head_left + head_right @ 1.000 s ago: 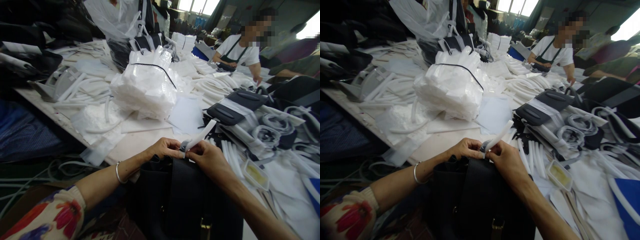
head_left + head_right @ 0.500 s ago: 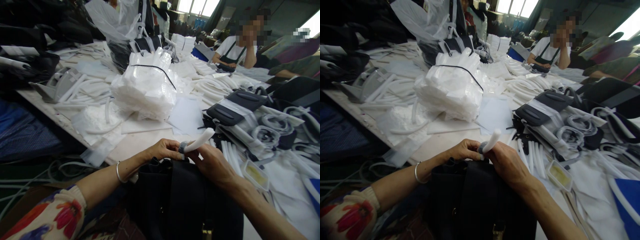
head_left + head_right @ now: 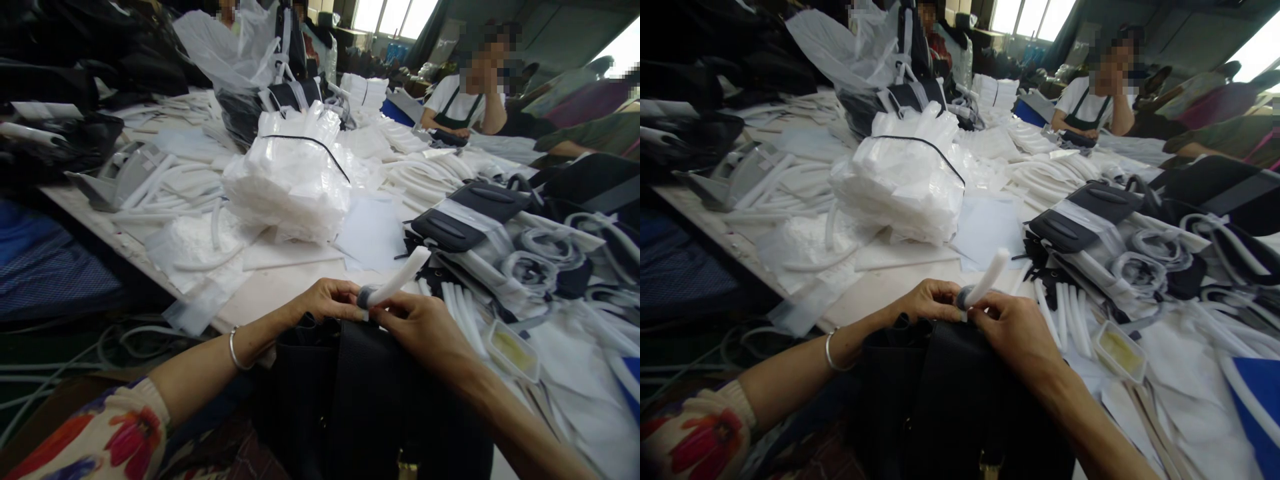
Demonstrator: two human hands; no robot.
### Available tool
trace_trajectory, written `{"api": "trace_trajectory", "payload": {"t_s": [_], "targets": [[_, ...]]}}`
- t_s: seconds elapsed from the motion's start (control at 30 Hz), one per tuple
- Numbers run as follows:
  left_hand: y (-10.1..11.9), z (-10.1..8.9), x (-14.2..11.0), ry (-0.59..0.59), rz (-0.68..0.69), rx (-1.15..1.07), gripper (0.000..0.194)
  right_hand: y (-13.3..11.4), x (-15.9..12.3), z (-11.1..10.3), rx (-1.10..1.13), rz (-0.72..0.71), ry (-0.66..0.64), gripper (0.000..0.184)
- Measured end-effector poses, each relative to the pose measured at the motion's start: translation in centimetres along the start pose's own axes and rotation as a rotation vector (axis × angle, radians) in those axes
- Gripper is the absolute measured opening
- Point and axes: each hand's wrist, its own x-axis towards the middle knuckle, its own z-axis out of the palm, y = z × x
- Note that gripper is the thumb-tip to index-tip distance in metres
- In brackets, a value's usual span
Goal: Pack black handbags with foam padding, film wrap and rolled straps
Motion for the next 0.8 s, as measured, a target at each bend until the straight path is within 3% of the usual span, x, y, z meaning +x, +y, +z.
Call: {"api": "trace_trajectory", "payload": {"t_s": [0.2, 0.33, 0.5, 0.67, 0.8], "targets": [[-0.1, -0.2, 0.1, 0.010, 0.068, 0.052, 0.051, -0.7, 0.3, -1.3, 0.470, 0.220, -0.358, 0.023], [-0.2, -0.8, 0.5, 0.010, 0.011, 0.132, 0.069, -0.8, 0.2, -1.8, 0.618, 0.303, -0.480, 0.025], [0.2, -0.9, 0.4, -0.073, -0.079, 0.129, 0.036, -0.5, 0.4, -1.1, 0.679, 0.230, -0.408, 0.022], [0.6, -0.7, 0.3, -0.075, -0.049, 0.162, 0.036, -0.2, 0.4, -0.4, 0.559, 0.197, -0.328, 0.027], [0.9, -0.9, 0.8, -0.077, -0.060, 0.278, 0.039, 0.3, -0.2, -0.7, 0.276, 0.258, -0.194, 0.034]]}}
